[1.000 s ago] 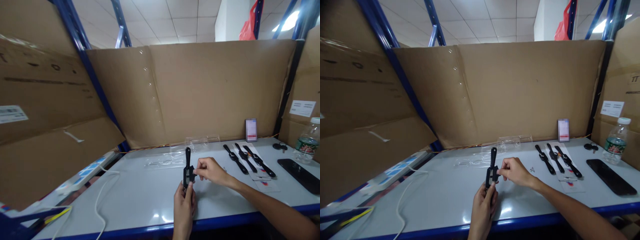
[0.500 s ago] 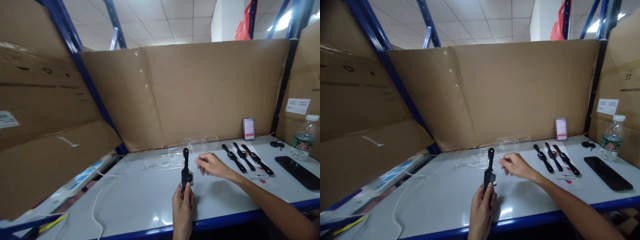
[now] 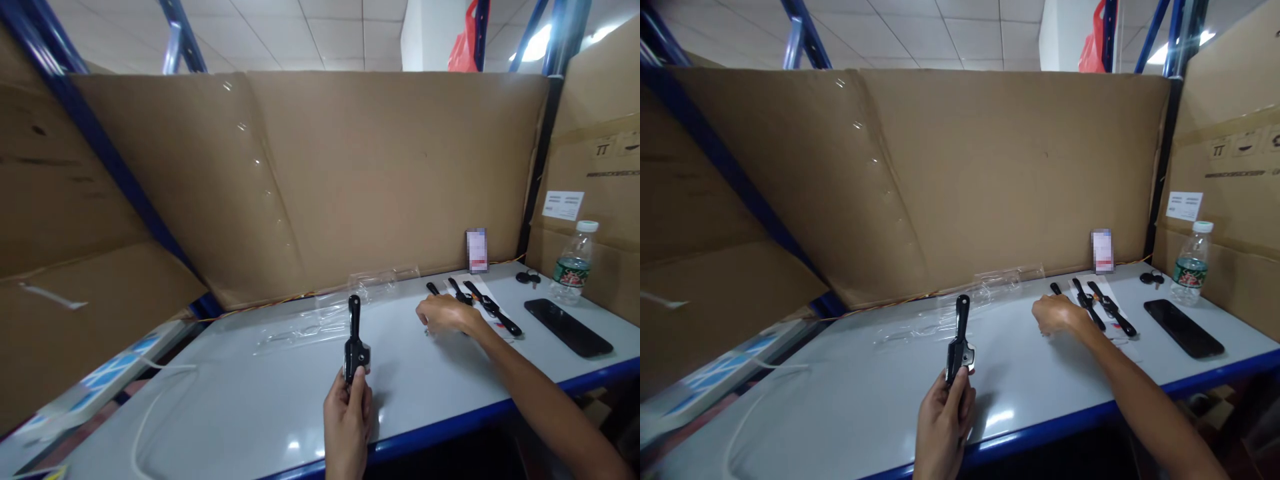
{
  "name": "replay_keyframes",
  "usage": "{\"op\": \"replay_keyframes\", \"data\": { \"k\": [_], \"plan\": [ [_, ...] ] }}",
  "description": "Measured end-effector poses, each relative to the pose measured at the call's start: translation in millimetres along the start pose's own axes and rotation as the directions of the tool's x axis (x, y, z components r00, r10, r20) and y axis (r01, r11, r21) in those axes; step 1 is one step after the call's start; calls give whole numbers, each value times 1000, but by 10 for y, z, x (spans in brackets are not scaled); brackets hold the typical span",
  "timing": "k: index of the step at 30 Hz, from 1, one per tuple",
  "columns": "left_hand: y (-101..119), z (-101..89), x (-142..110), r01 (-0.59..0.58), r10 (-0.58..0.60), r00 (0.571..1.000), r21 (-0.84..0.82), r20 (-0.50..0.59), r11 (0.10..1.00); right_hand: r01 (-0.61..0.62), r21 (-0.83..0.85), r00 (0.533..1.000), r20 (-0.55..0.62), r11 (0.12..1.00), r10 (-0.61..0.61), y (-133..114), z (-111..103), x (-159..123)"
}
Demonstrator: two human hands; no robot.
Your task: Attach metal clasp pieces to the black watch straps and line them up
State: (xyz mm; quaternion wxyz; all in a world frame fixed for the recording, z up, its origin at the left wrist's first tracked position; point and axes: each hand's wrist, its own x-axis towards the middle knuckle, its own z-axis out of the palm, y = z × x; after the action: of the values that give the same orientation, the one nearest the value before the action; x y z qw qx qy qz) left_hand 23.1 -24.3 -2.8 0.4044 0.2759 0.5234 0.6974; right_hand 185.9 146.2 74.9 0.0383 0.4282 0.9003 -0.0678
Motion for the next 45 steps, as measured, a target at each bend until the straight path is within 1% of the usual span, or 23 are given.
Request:
{"op": "replay_keyframes", "data": {
  "k": [3, 7, 10, 11, 12, 13, 14, 15, 16, 17, 18, 19, 22, 24, 27, 31, 37, 42, 45],
  "plan": [
    [2, -1, 5, 5, -5, 1000, 22, 11, 1000, 28, 36, 1000, -8, 999, -28, -18, 77, 46],
    [-7, -9, 16, 4, -5, 1000, 51, 29, 999, 67, 90, 997, -51, 994, -62, -20, 181, 140],
    [-11, -12, 15, 6, -8, 999, 64, 34, 998, 149, 143, 987, -88, 978, -137, -47, 185, 192],
    [-13, -12, 16, 7, -10, 999, 65, 34, 998, 194, 213, 979, -97, 957, -177, -77, 167, 195],
    [-15, -12, 17, 9, -11, 999, 66, 35, 998, 244, 333, 970, -105, 911, -221, -120, 143, 186],
    [-19, -12, 20, 9, -12, 999, 65, 36, 998, 288, 489, 957, -117, 824, -265, -175, 114, 167],
    [-23, -11, 24, 9, -12, 999, 65, 35, 998, 317, 650, 942, -133, 691, -307, -241, 85, 139],
    [-29, -10, 29, 8, -10, 999, 65, 33, 998, 325, 783, 928, -154, 531, -340, -315, 58, 102],
    [-34, -8, 33, 4, -6, 1000, 67, 29, 998, 319, 866, 916, -177, 385, -361, -393, 37, 62],
    [-39, -6, 37, -1, 0, 1000, 69, 25, 998, 315, 904, 907, -197, 288, -373, -470, 23, 22],
    [-43, -3, 41, -8, 7, 1000, 70, 21, 998, 317, 919, 902, -216, 233, -375, -545, 19, -14],
    [-46, 0, 43, -15, 14, 1000, 71, 19, 997, 327, 922, 901, -239, 206, -363, -612, 25, -44],
    [-45, 7, 41, -29, 28, 999, 69, 18, 997, 349, 921, 910, -290, 173, -296, -761, 90, -80],
    [-39, 8, 38, -32, 30, 999, 65, 21, 997, 328, 931, 921, -278, 159, -272, -811, 150, -67],
    [-37, 6, 41, -31, 30, 999, 57, 24, 998, 291, 943, 931, -239, 165, -275, -835, 221, -28],
    [-59, 2, 61, -32, 31, 999, 51, 26, 998, 313, 936, 930, -267, 162, -252, -836, 271, 18],
    [-66, -7, 68, -31, 29, 999, 66, 25, 997, 389, 899, 912, -344, 202, -224, -862, 339, 42],
    [4, 12, 49, 1, -3, 999, 44, 37, 999, 453, 845, 889, -403, 285, -216, -887, 374, -1],
    [29, 22, 44, 18, -20, 998, 34, 55, 999, 461, 821, 886, -404, 336, -227, -886, 373, -15]
  ]
}}
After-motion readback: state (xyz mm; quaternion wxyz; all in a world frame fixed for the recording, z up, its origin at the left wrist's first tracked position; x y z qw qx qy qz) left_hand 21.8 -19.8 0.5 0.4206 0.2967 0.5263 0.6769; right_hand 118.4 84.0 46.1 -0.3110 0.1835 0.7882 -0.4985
